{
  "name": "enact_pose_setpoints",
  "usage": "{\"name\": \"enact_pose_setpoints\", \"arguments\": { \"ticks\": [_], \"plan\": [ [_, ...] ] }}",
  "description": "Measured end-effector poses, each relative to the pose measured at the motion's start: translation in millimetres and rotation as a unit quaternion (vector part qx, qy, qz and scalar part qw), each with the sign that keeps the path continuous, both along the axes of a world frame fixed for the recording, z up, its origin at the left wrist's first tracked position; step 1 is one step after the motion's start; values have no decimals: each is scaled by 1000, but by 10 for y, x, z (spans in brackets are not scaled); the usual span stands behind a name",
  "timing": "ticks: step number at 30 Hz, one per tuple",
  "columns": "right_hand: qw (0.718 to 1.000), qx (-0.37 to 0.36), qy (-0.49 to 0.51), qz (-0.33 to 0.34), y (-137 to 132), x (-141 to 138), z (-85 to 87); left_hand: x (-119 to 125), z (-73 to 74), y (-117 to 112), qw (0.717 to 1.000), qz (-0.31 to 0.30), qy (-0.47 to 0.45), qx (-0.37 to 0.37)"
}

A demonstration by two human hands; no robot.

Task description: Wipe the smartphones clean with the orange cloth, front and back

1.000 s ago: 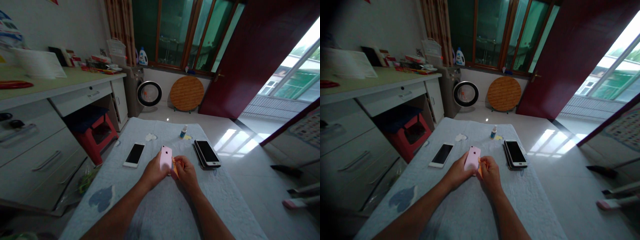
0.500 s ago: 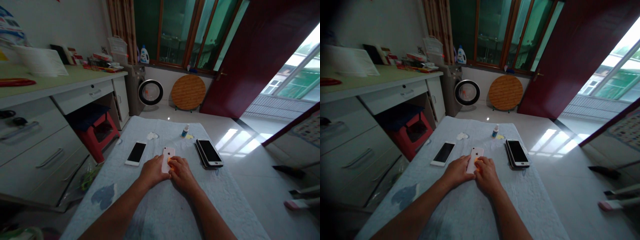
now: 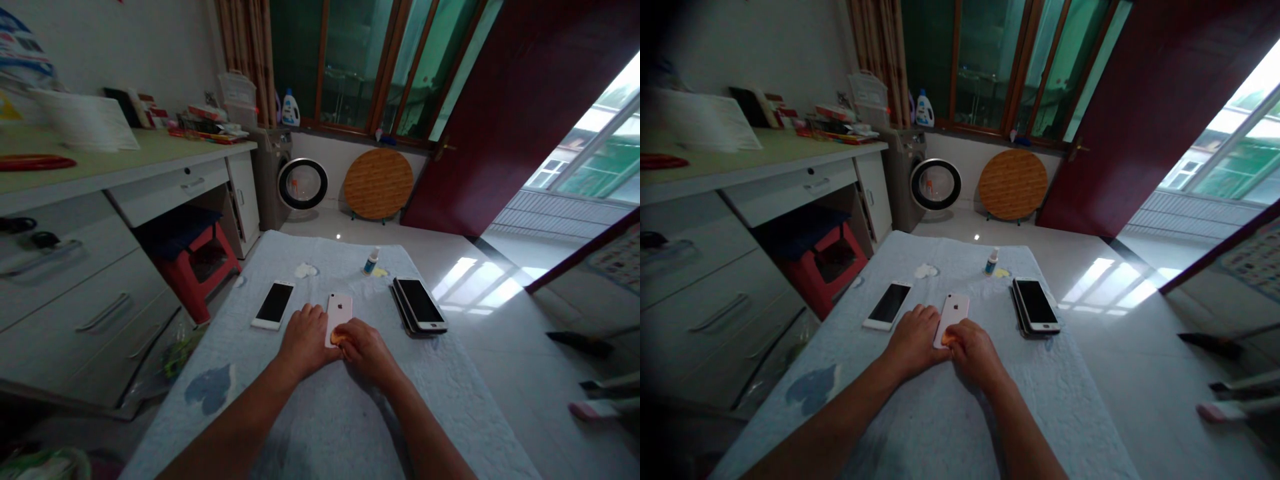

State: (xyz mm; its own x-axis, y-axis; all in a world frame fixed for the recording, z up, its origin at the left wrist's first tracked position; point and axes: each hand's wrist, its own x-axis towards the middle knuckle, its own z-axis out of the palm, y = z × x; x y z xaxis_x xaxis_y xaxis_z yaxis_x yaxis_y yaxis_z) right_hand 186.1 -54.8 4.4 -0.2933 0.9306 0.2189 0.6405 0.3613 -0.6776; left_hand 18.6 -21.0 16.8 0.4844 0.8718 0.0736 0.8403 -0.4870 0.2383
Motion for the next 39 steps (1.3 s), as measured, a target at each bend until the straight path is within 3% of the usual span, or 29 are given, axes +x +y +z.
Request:
{"name": "enact_pose_setpoints", "arguments": {
  "ticks": [4, 11, 18, 29, 39],
  "plan": [
    [1000, 11, 4, -12, -5, -8, 11, 16, -21, -15, 1000, 7, -15, 12],
    [984, 56, -6, -166, 56, 90, -106, 32, 23, -34, 999, -34, -7, 8],
    [981, 12, -82, -176, 51, 100, -55, 81, 58, -86, 1000, -28, 4, -1],
    [959, -65, -212, -176, -121, -43, 163, 67, -15, -56, 999, -31, -15, -18],
    [965, 26, -120, -231, 29, -33, -155, 68, -20, -70, 999, -41, -27, -23]
  ]
}}
